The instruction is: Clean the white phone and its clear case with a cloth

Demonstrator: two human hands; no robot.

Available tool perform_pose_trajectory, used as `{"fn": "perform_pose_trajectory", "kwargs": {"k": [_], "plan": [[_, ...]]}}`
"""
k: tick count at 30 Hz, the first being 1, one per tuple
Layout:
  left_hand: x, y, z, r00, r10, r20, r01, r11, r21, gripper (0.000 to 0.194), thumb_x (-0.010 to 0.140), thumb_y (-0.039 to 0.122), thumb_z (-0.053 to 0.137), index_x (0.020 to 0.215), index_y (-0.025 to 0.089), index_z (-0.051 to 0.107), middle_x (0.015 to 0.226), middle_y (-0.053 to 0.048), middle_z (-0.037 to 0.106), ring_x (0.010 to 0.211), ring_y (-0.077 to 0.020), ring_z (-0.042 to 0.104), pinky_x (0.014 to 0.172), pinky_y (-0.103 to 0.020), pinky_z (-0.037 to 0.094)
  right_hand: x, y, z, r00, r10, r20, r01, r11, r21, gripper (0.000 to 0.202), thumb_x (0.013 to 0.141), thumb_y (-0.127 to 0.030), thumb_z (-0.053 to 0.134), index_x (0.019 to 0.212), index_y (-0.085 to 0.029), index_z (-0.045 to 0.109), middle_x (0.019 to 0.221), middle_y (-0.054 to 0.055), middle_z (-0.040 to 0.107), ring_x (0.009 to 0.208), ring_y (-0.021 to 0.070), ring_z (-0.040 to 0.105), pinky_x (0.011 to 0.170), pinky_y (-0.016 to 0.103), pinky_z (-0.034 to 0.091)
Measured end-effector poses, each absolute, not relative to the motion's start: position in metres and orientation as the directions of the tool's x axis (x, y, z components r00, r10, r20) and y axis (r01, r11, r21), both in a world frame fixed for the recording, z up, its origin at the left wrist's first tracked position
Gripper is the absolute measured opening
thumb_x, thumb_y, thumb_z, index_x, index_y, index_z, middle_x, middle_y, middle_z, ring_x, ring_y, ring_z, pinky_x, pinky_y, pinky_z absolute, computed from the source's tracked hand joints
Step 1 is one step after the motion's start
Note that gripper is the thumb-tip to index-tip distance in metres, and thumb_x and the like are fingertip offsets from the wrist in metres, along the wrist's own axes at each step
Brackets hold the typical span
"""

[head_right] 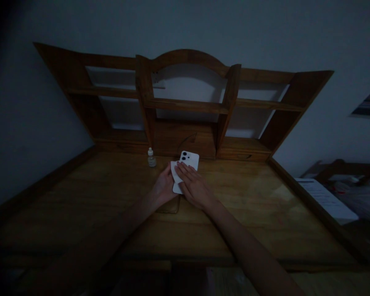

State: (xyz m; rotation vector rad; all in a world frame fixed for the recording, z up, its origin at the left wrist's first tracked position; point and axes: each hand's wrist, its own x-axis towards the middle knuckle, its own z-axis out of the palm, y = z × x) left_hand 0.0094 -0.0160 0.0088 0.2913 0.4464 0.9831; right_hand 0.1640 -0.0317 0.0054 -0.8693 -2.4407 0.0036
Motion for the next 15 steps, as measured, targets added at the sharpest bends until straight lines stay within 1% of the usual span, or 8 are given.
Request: {"fn": "perform_pose_trajectory", "kwargs": {"k": [3,5,9,12,15], "plan": [[0.008,-0.016,0.009,0.447,0.859,-0.251,-0.755,0.512,0.409,0.046,0.095,0.051,0.043,0.106,0.013,0.068,0.096,-0.011,0.073,0.099,-0.0251,0.068,0.096,-0.038,0.047,0.163,-0.032,0.004,-0.648,0.58,0.494,0.568,0.8,-0.194,0.06,0.101,-0.02,0.036,0.157,-0.023,0.015,0.162,0.004,0.02,0.15,0.02,0.015,0.123,0.051,0.022],[0.007,-0.015,0.009,0.44,0.866,-0.237,-0.77,0.5,0.396,0.048,0.096,0.05,0.041,0.107,0.012,0.068,0.096,-0.011,0.073,0.097,-0.0251,0.068,0.095,-0.037,0.048,0.162,-0.033,0.004,-0.658,0.572,0.49,0.546,0.81,-0.214,0.061,0.1,-0.019,0.037,0.157,-0.025,0.016,0.162,0.004,0.022,0.15,0.02,0.017,0.122,0.051,0.023],[0.004,-0.012,0.008,0.419,0.889,-0.186,-0.8,0.458,0.387,0.057,0.097,0.054,0.035,0.112,0.008,0.065,0.093,-0.015,0.072,0.09,-0.0259,0.069,0.092,-0.038,0.049,0.16,-0.036,0.005,-0.689,0.541,0.482,0.485,0.839,-0.248,0.061,0.099,-0.019,0.039,0.156,-0.026,0.019,0.161,0.003,0.025,0.149,0.02,0.021,0.122,0.051,0.024],[0.001,-0.009,0.007,0.422,0.884,-0.203,-0.797,0.468,0.382,0.066,0.095,0.06,0.033,0.114,0.005,0.063,0.088,-0.016,0.072,0.084,-0.0264,0.068,0.089,-0.039,0.05,0.16,-0.037,0.004,-0.705,0.521,0.481,0.44,0.854,-0.279,0.06,0.099,-0.019,0.041,0.155,-0.028,0.022,0.16,0.002,0.027,0.148,0.0194,0.023,0.122,0.05,0.025],[-0.003,-0.005,0.004,0.424,0.877,-0.226,-0.786,0.48,0.388,0.071,0.093,0.064,0.034,0.113,0.002,0.062,0.085,-0.017,0.07,0.081,-0.0268,0.068,0.089,-0.039,0.05,0.161,-0.038,0.004,-0.709,0.511,0.486,0.402,0.859,-0.316,0.06,0.098,-0.018,0.042,0.154,-0.03,0.026,0.159,0.001,0.031,0.147,0.0191,0.027,0.121,0.05,0.027]]}}
